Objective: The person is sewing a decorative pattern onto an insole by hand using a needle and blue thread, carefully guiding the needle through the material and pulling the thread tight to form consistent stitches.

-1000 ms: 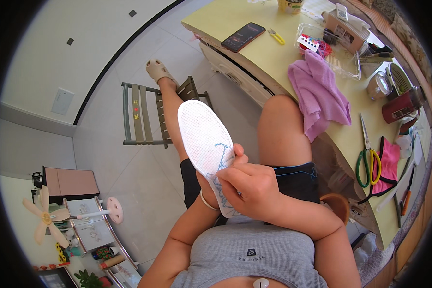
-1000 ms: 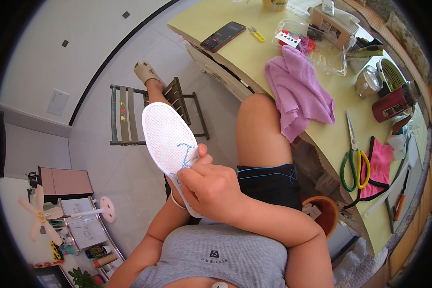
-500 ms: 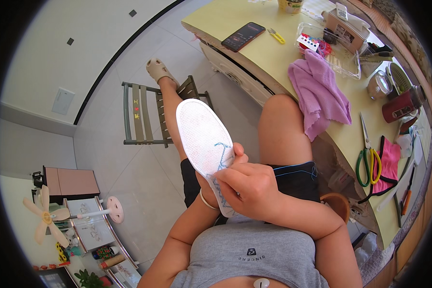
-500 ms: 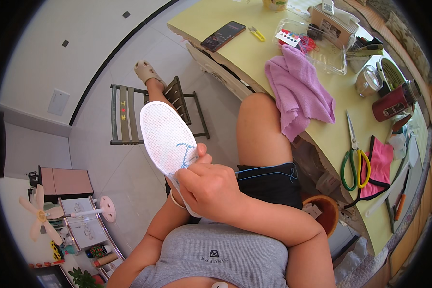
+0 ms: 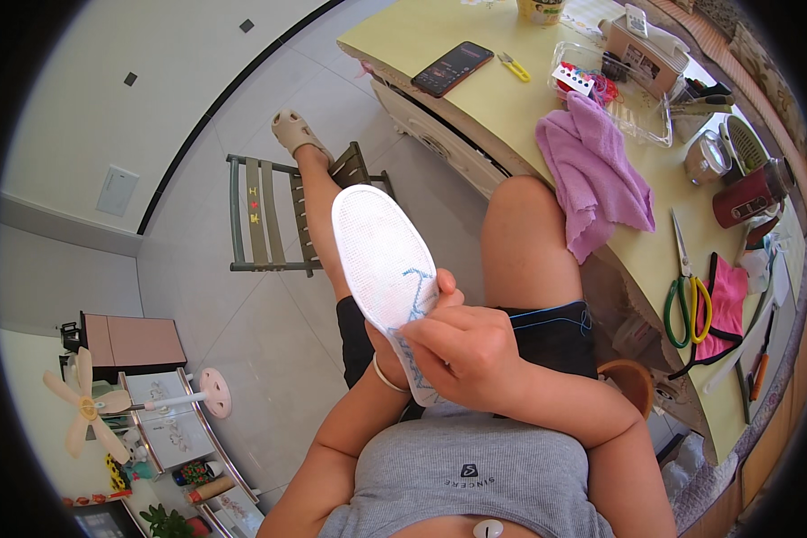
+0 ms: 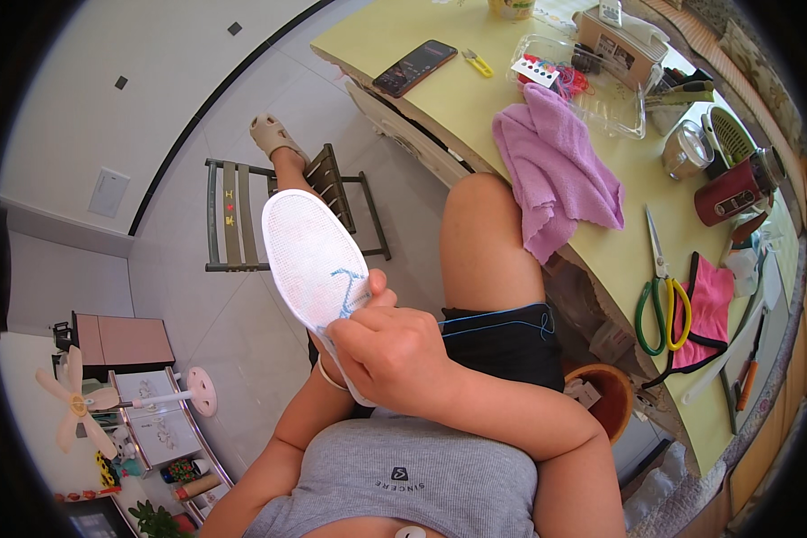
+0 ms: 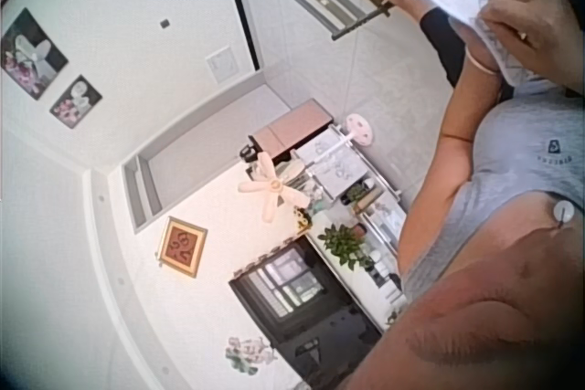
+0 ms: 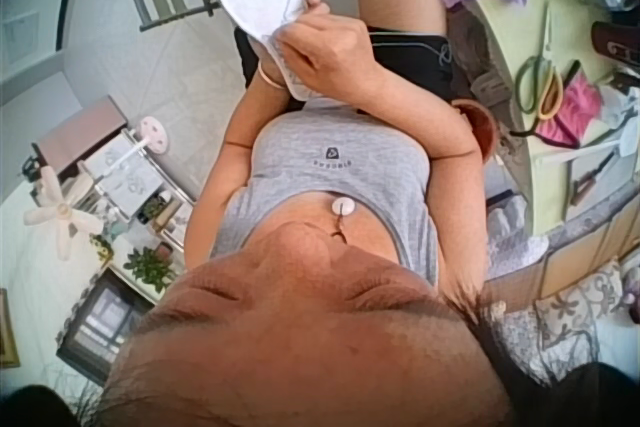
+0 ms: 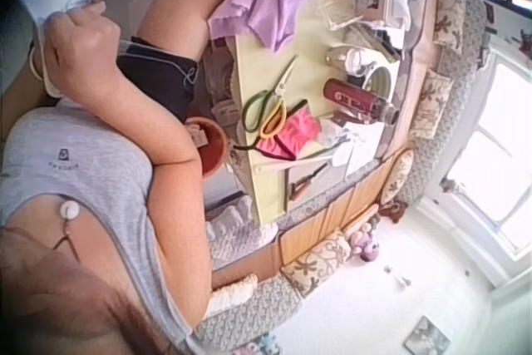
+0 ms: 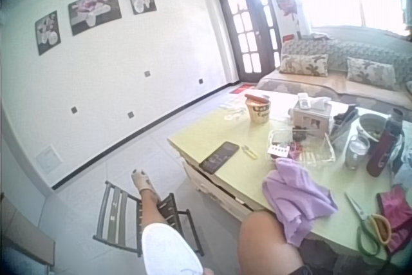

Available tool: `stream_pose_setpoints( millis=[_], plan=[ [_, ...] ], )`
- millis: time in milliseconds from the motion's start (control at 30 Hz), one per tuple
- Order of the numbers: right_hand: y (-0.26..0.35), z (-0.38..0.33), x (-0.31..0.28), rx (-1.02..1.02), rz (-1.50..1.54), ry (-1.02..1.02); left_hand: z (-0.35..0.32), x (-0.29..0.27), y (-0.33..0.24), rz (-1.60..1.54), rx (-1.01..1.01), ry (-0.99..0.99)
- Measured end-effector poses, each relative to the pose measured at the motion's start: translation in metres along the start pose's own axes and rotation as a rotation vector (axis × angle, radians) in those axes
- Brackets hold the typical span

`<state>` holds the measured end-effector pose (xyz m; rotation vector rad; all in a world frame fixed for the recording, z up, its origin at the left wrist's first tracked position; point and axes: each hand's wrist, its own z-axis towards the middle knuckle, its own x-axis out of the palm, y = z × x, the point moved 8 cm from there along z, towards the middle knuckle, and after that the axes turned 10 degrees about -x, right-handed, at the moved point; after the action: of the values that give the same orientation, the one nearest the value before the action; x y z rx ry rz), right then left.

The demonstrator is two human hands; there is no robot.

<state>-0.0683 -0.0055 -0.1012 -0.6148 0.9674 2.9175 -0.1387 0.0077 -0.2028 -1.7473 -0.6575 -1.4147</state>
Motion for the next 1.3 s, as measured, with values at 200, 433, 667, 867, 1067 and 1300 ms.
stream_pose_setpoints(
  millis=[200,433,667,867,1067,1300],
  plan=[
    [-0.031,-0.009,-0.016,0.237,0.252,-0.094,-0.006,0.004,-0.020,0.274,0.049,-0.185],
    [-0.080,-0.061,-0.014,0.762,0.904,-0.194,-0.021,0.022,-0.037,0.636,0.208,-0.442],
    [-0.079,-0.079,-0.009,0.778,1.012,-0.282,-0.023,0.030,-0.029,0.764,0.240,-0.435],
    [-0.076,-0.081,-0.010,0.720,0.940,-0.307,-0.023,0.037,-0.031,0.771,0.287,-0.417],
    [-0.077,-0.086,0.000,0.682,0.993,-0.375,-0.028,0.042,-0.037,0.928,0.347,-0.428],
    [-0.070,-0.078,0.009,0.603,1.113,-0.414,-0.025,0.041,-0.034,0.846,0.309,-0.380]
  ],
)
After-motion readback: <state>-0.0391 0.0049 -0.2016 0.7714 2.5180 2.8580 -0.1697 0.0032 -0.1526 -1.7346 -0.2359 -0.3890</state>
